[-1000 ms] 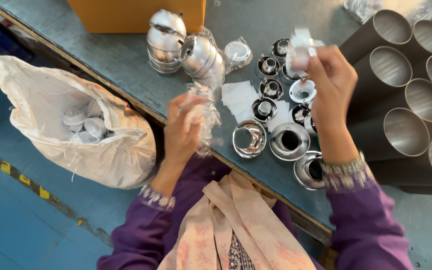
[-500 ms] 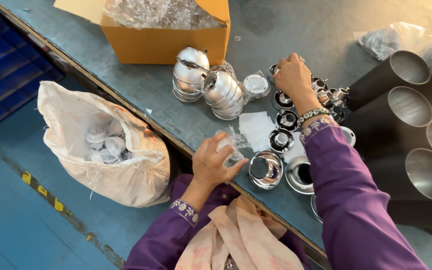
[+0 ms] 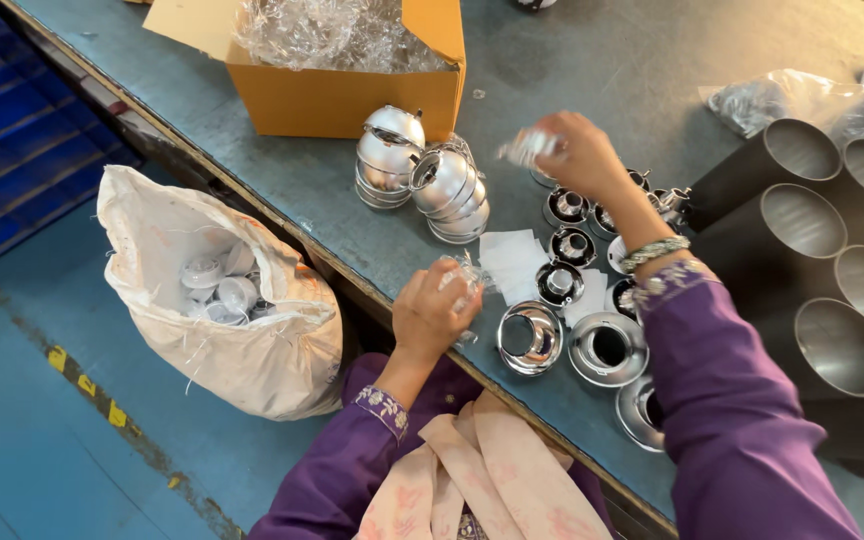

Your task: The person repeatedly picks up small silver metal parts from a table, wraps each one in a clear plastic bag, and places the wrapped item into a large white sack. The process is repetitive and involves handling multiple identical components.

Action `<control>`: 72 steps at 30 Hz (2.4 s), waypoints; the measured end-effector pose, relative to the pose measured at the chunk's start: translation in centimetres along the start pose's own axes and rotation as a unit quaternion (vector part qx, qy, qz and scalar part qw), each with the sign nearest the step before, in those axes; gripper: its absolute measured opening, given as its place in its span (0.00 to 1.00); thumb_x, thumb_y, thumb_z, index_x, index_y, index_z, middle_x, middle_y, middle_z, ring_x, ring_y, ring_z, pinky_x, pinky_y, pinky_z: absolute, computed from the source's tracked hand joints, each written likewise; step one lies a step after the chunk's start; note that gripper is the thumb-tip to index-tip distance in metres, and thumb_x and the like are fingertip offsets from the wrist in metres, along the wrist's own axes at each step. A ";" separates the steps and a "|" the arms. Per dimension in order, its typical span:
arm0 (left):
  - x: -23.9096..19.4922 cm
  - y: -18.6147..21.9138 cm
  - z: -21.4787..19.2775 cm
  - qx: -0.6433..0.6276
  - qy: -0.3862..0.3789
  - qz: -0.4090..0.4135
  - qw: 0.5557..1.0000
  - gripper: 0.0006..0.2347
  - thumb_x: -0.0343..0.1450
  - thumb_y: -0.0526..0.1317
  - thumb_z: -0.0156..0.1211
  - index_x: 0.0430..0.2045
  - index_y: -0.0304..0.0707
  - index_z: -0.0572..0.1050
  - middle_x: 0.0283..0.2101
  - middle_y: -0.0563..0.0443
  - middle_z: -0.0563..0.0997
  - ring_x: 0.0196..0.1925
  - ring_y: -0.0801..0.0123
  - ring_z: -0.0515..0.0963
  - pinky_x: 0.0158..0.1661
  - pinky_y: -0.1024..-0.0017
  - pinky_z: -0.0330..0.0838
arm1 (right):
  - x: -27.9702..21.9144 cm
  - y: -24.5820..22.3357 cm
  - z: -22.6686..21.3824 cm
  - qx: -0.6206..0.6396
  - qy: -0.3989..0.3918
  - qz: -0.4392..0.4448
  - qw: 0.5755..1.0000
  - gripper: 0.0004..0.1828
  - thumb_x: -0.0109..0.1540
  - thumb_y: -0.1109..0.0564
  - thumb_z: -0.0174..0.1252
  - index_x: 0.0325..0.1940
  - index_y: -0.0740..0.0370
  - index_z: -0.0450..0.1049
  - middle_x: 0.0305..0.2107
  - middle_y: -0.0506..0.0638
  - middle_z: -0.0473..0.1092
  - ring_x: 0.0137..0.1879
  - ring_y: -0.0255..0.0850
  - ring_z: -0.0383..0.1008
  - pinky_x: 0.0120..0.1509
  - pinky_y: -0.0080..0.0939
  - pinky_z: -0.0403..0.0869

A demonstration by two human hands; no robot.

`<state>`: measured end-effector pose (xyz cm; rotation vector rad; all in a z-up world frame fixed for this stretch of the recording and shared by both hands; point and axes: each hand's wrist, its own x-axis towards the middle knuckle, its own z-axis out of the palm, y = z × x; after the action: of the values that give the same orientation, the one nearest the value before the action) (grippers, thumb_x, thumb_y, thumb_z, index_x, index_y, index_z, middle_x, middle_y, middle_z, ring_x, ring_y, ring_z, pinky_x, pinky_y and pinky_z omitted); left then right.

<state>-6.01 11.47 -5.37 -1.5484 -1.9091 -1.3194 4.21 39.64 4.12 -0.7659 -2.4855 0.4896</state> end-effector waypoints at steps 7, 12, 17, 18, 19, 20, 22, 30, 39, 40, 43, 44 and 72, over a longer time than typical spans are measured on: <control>0.5 -1.2 -1.2 -0.153 -0.042 -0.135 0.978 0.08 0.68 0.45 0.69 0.29 0.43 0.78 0.43 0.54 0.82 0.40 0.59 0.84 0.39 0.66 0.77 | -11.0 -3.1 -5.3 0.594 -0.116 0.140 0.783 0.23 0.71 0.49 0.45 0.66 0.66 0.65 0.49 0.56 0.74 0.50 0.46 0.80 0.45 0.48 0.78; -1.5 -1.8 -5.6 -0.286 -0.074 -0.202 0.934 0.10 0.70 0.38 0.63 0.43 0.38 0.76 0.42 0.47 0.82 0.46 0.61 0.82 0.48 0.71 0.73 | -21.8 -4.8 -5.1 0.620 -0.092 0.189 0.756 0.25 0.70 0.49 0.48 0.68 0.65 0.64 0.47 0.56 0.75 0.45 0.44 0.78 0.40 0.47 0.78; -4.0 0.9 -7.9 -0.316 -0.171 -0.161 0.919 0.11 0.70 0.32 0.56 0.44 0.41 0.82 0.47 0.46 0.78 0.51 0.61 0.81 0.53 0.71 0.73 | -26.6 -7.2 -1.5 0.673 -0.083 0.227 0.700 0.24 0.70 0.47 0.48 0.63 0.67 0.66 0.45 0.56 0.76 0.45 0.41 0.79 0.41 0.41 0.77; -4.7 1.7 -8.0 -0.296 -0.208 -0.183 0.914 0.11 0.70 0.33 0.56 0.42 0.42 0.83 0.48 0.47 0.78 0.50 0.61 0.82 0.50 0.71 0.74 | -26.8 -8.0 0.1 0.684 -0.070 0.245 0.684 0.23 0.69 0.48 0.48 0.61 0.67 0.65 0.46 0.53 0.75 0.48 0.39 0.79 0.48 0.40 0.78; -5.4 2.5 -8.2 -0.276 -0.244 -0.204 0.907 0.12 0.69 0.34 0.56 0.41 0.44 0.84 0.49 0.48 0.79 0.49 0.62 0.83 0.48 0.71 0.75 | -27.1 -8.7 1.5 0.694 -0.056 0.264 0.668 0.23 0.68 0.49 0.48 0.60 0.67 0.65 0.48 0.51 0.75 0.50 0.36 0.78 0.54 0.39 0.79; -5.9 3.0 -8.4 -0.291 -0.264 -0.202 0.897 0.11 0.69 0.38 0.57 0.41 0.43 0.84 0.49 0.48 0.79 0.50 0.60 0.83 0.49 0.69 0.75 | -27.3 -9.3 2.8 0.696 -0.054 0.240 0.675 0.22 0.70 0.49 0.48 0.60 0.67 0.66 0.46 0.51 0.75 0.49 0.36 0.78 0.53 0.39 0.78; -6.5 3.8 -8.7 -0.320 -0.306 -0.197 0.875 0.13 0.70 0.46 0.61 0.43 0.41 0.83 0.48 0.48 0.79 0.51 0.57 0.83 0.52 0.66 0.74 | -27.7 -10.0 4.7 0.698 -0.047 0.194 0.688 0.20 0.72 0.49 0.49 0.60 0.67 0.67 0.43 0.52 0.74 0.46 0.35 0.77 0.51 0.37 0.77; -7.4 6.5 -7.6 -0.335 -0.276 -0.176 0.883 0.42 0.51 0.64 0.75 0.57 0.39 0.72 0.58 0.44 0.72 0.59 0.53 0.79 0.56 0.63 0.73 | -28.9 -10.1 5.2 0.520 -0.035 0.142 0.842 0.21 0.73 0.46 0.46 0.54 0.67 0.74 0.44 0.50 0.74 0.49 0.32 0.72 0.55 0.33 0.71; -5.8 5.5 -6.7 -0.405 -0.328 -0.106 0.847 0.44 0.52 0.57 0.81 0.64 0.44 0.69 0.58 0.43 0.70 0.63 0.54 0.74 0.62 0.62 0.71 | -29.6 -11.8 5.9 0.337 0.068 0.027 0.939 0.17 0.74 0.47 0.44 0.52 0.61 0.73 0.49 0.53 0.61 0.59 0.41 0.62 0.68 0.41 0.63; -5.7 5.5 -6.6 -0.410 -0.330 -0.105 0.844 0.43 0.53 0.57 0.81 0.64 0.45 0.69 0.58 0.43 0.70 0.63 0.55 0.75 0.62 0.62 0.71 | -29.8 -11.9 6.1 0.330 0.077 0.030 0.940 0.17 0.73 0.47 0.43 0.53 0.60 0.72 0.50 0.52 0.60 0.60 0.41 0.61 0.69 0.41 0.62; -5.6 5.6 -6.4 -0.429 -0.332 -0.087 0.836 0.43 0.51 0.54 0.84 0.63 0.46 0.72 0.60 0.43 0.69 0.66 0.54 0.72 0.65 0.60 0.69 | -29.5 -12.1 7.1 0.448 0.173 0.032 0.877 0.20 0.73 0.48 0.52 0.61 0.60 0.56 0.54 0.53 0.54 0.61 0.40 0.57 0.70 0.42 0.61; -5.6 5.6 -6.4 -0.441 -0.327 -0.080 0.832 0.44 0.50 0.54 0.84 0.63 0.46 0.71 0.60 0.43 0.69 0.66 0.54 0.71 0.66 0.60 0.68 | -29.6 -12.0 7.2 0.446 0.172 0.033 0.878 0.20 0.73 0.48 0.52 0.61 0.60 0.55 0.53 0.53 0.54 0.59 0.40 0.58 0.67 0.41 0.62; -2.6 8.4 -10.1 -0.149 -0.259 -0.114 0.947 0.37 0.46 0.47 0.83 0.52 0.58 0.74 0.57 0.44 0.70 0.45 0.49 0.82 0.37 0.61 0.78 | -29.1 -16.7 0.1 0.160 0.152 -0.094 0.971 0.18 0.59 0.62 0.69 0.50 0.63 0.71 0.45 0.55 0.72 0.46 0.45 0.76 0.47 0.38 0.75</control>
<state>-0.33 1.46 1.45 -2.0354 -2.3454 -1.4558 18.07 9.25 1.70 -0.4350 -2.1003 0.6311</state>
